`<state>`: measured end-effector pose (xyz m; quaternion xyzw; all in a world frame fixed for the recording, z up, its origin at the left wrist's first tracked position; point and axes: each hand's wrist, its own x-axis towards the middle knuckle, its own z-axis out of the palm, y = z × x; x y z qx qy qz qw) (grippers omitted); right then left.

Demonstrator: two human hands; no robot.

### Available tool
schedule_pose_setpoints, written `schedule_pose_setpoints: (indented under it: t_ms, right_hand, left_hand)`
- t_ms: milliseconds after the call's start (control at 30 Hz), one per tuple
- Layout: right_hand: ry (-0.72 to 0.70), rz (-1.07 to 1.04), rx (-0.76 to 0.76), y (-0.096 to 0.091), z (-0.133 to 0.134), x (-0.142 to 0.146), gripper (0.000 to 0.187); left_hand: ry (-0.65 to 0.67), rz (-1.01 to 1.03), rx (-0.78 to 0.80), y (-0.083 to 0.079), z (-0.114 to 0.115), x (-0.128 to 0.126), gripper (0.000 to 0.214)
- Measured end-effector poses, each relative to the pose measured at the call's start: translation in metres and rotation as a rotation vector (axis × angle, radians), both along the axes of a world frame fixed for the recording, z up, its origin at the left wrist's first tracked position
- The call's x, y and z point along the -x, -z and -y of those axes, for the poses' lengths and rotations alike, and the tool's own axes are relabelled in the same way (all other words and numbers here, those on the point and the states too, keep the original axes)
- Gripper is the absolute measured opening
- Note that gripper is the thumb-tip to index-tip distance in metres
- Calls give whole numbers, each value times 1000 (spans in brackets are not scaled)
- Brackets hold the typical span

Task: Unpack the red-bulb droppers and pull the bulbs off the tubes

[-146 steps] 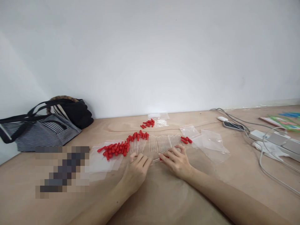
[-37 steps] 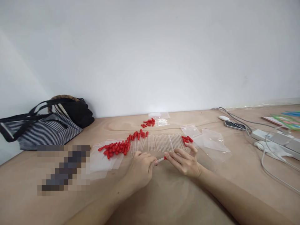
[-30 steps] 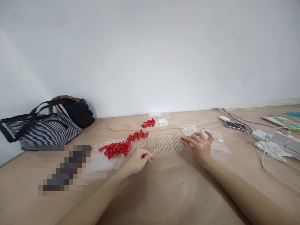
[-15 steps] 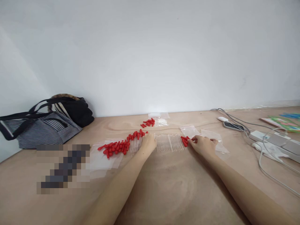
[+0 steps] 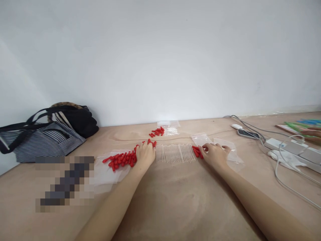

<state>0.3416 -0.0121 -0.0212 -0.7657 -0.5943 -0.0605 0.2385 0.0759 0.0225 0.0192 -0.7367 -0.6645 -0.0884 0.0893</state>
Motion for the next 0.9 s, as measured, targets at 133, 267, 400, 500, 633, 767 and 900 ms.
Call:
schedule_pose_setpoints:
  t_ms: [133,267,400,500,633,767,900]
  right_hand:
    - [-27,40,-42,2,1,3,34]
    - [-31,47,-73,3,1,4,33]
    - [-40,66,-100,4,2,6,33]
    - [-53,78,-130,5,2,7,32]
    - [-67,99,-193,6,2,7,34]
    - [-119,101,-315,5,3,8,31]
    - [-420,86,-452,1,17,27,24]
  left_hand:
    - [-47,-35,27,4,0,7,32]
    - [-95,-45,74,6,-5,-3,32]
    - [-149,-32,137,4,-11,-8,33]
    - [-183,-11,197,1,-18,-6,33]
    - [-190,3,228,-9,-24,0,32]
    - [-115,-15,134,-19,-5,6,30]
    - [286,-116,-127,-6,40,16,23]
